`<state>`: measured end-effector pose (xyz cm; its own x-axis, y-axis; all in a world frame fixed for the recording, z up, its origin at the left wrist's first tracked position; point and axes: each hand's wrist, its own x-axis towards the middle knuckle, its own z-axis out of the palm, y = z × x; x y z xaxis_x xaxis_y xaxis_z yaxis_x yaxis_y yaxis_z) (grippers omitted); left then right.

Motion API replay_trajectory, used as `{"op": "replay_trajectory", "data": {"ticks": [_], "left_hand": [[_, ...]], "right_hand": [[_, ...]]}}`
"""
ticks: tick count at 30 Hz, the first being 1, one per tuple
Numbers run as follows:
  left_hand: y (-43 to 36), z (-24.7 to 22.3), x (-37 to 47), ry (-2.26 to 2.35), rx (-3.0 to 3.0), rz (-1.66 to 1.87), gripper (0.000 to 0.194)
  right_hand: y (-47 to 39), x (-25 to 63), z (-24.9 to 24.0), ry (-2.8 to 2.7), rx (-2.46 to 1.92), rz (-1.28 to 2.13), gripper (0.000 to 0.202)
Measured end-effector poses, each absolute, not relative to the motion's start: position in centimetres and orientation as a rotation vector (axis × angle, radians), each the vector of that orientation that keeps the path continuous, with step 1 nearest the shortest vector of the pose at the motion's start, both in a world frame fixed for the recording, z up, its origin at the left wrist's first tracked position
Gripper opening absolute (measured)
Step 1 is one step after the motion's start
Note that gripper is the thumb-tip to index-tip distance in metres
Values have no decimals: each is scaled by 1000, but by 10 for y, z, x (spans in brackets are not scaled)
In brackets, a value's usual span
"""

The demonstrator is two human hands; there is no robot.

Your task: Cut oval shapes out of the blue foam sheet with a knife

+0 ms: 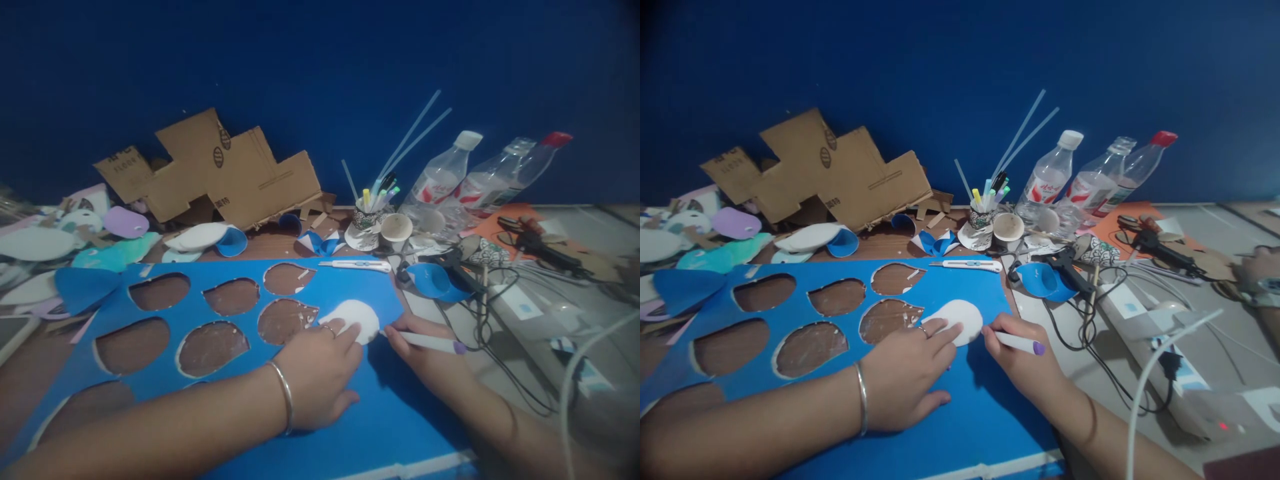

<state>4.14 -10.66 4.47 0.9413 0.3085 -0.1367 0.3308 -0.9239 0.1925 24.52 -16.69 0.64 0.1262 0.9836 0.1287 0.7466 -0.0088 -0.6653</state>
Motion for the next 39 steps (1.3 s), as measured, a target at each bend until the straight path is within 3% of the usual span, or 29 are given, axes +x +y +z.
{"op": "replay_trajectory", "data": {"ticks": [8, 11, 18, 26, 39], "left_hand": [[-96, 47, 41, 467, 2786, -89, 33], [-77, 50, 39, 500, 2660, -120, 38], [-50, 45, 36, 437, 2472, -95, 50], [-43, 44, 33, 348, 2401, -107, 49], [-42, 40, 33, 349, 2488, -146, 43]], "right_hand": [[-165, 246, 14, -1673, -1793, 383, 26], [-167, 244, 20, -1753, -1723, 390, 29], [-171, 210, 20, -2056, -1369, 534, 5], [-162, 188, 2, -2261, -1284, 73, 11], [-158, 186, -5, -2267, -1331, 31, 13]]}}
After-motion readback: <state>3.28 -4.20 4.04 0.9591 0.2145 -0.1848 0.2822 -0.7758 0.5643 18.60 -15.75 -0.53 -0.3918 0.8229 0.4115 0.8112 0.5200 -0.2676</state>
